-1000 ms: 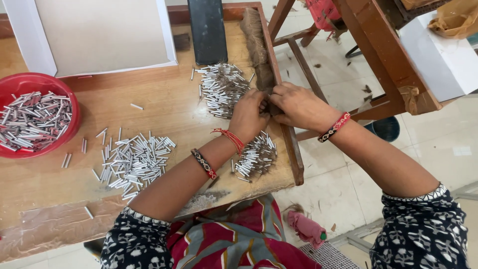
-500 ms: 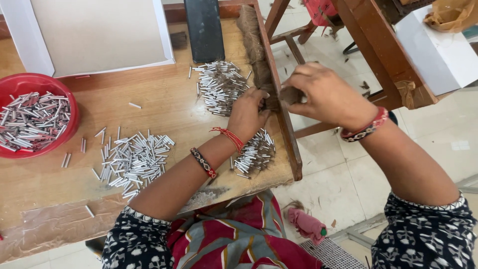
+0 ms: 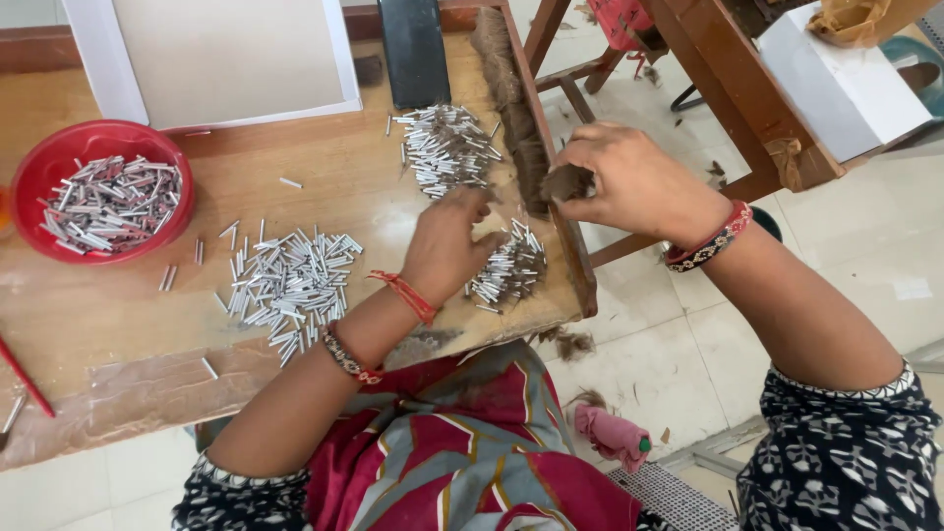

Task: Assembling metal ferrules with bristles for brush manufacturing.

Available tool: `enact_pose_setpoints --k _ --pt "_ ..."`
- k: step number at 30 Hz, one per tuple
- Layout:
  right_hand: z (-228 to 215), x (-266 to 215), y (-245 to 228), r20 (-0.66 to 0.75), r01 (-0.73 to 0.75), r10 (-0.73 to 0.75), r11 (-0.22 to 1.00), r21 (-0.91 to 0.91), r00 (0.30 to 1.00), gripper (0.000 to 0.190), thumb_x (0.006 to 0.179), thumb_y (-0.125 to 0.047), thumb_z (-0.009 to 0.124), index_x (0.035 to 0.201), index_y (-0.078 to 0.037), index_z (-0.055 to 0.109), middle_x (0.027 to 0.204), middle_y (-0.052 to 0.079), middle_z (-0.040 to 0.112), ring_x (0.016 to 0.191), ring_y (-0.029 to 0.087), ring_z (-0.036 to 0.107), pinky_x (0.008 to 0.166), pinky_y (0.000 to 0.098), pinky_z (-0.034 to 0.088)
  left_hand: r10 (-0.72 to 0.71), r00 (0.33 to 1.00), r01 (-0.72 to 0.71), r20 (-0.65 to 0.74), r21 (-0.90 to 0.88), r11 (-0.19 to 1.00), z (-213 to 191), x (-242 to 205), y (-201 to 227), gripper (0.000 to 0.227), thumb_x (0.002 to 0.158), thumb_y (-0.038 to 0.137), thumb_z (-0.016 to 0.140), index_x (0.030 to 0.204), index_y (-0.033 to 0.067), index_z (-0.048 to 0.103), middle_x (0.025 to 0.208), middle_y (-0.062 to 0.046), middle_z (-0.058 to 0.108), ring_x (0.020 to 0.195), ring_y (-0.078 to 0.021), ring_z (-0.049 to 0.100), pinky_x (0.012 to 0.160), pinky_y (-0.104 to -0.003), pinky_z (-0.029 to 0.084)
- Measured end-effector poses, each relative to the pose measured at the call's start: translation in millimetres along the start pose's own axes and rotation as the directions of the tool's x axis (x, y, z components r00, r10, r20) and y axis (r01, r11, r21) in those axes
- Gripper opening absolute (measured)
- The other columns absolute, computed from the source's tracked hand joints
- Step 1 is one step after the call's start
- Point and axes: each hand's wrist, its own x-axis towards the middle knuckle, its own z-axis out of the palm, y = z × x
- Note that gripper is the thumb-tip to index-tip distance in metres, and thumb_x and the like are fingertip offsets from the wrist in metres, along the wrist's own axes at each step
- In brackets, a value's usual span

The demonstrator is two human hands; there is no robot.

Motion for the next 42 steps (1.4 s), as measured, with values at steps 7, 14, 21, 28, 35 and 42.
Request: enact_pose_setpoints --k 7,14,21,28,35,42 --pt "41 25 -73 0.011 0.142 -0.144 0.983 0.114 0.99 0.035 0.071 -0.018 0.083 0.098 0.001 0.07 0.095 0.017 0.067 0.096 0.038 0.065 0.082 0.0459 0.054 0.011 1.0 -0.014 0.01 0.418 0.908 -54 -84 -37 0.019 0.077 0.015 0.08 0.092 0.004 0.074 0.095 -0.016 0.066 0.093 -0.0371 0.062 0.084 -0.047 0.05" --pt "104 49 -126 0.052 -0.013 0.0 0.966 0.256 0.999 0.021 0.07 -0.018 0.08 0.082 -0.001 0.072 0.086 0.018 0.068 0.086 0.037 0.067 0.08 0.0463 0.055 0.071 0.994 -0.012 -0.081 0.571 0.821 -74 -123 -34 0.012 0.079 0.01 0.078 0.085 0.0053 0.069 0.093 -0.016 0.063 0.093 -0.0352 0.062 0.082 -0.046 0.051" --pt "158 66 -139 0.049 -0.167 0.161 0.976 0.14 0.986 0.028 0.069 -0.019 0.082 0.078 0.005 0.069 0.086 0.026 0.066 0.087 0.044 0.065 0.083 0.0508 0.053 -0.048 0.978 0.127 -0.201 0.401 0.907 -62 -134 -29 0.041 0.075 0.021 0.085 0.102 0.0039 0.058 0.091 -0.016 0.064 0.082 -0.0366 0.064 0.072 -0.047 0.051" --pt "168 67 -140 0.015 -0.129 0.128 0.991 0.043 0.992 0.045 0.071 -0.03 0.084 0.083 0.01 0.066 0.087 0.029 0.065 0.087 0.047 0.063 0.082 0.0529 0.053 -0.036 0.97 0.131 -0.24 0.394 0.91 -49 -136 -37 0.039 0.074 0.012 0.08 0.101 0.002 0.052 0.091 -0.017 0.062 0.082 -0.0366 0.063 0.074 -0.047 0.052" --pt "144 70 -124 0.211 -0.181 0.147 0.972 0.149 0.966 0.049 0.088 -0.041 0.074 0.086 0.008 0.07 0.091 0.028 0.067 0.091 0.044 0.065 0.085 0.0511 0.053 -0.075 0.951 0.192 -0.3 0.382 0.904 -44 -137 -32 0.04 0.074 0.013 0.08 0.102 0.0029 0.053 0.093 -0.016 0.061 0.084 -0.0364 0.063 0.074 -0.046 0.052" --pt "120 85 -107 0.276 -0.22 0.166 0.959 0.177 0.947 0.044 0.103 -0.038 0.057 0.099 0.002 0.074 0.097 0.025 0.067 0.096 0.042 0.064 0.086 0.051 0.051 -0.155 0.922 0.295 -0.354 0.385 0.874 -44 -137 -17 0.053 0.079 0.023 0.083 0.114 -0.0022 0.052 0.101 -0.019 0.058 0.085 -0.0377 0.063 0.072 -0.046 0.053"
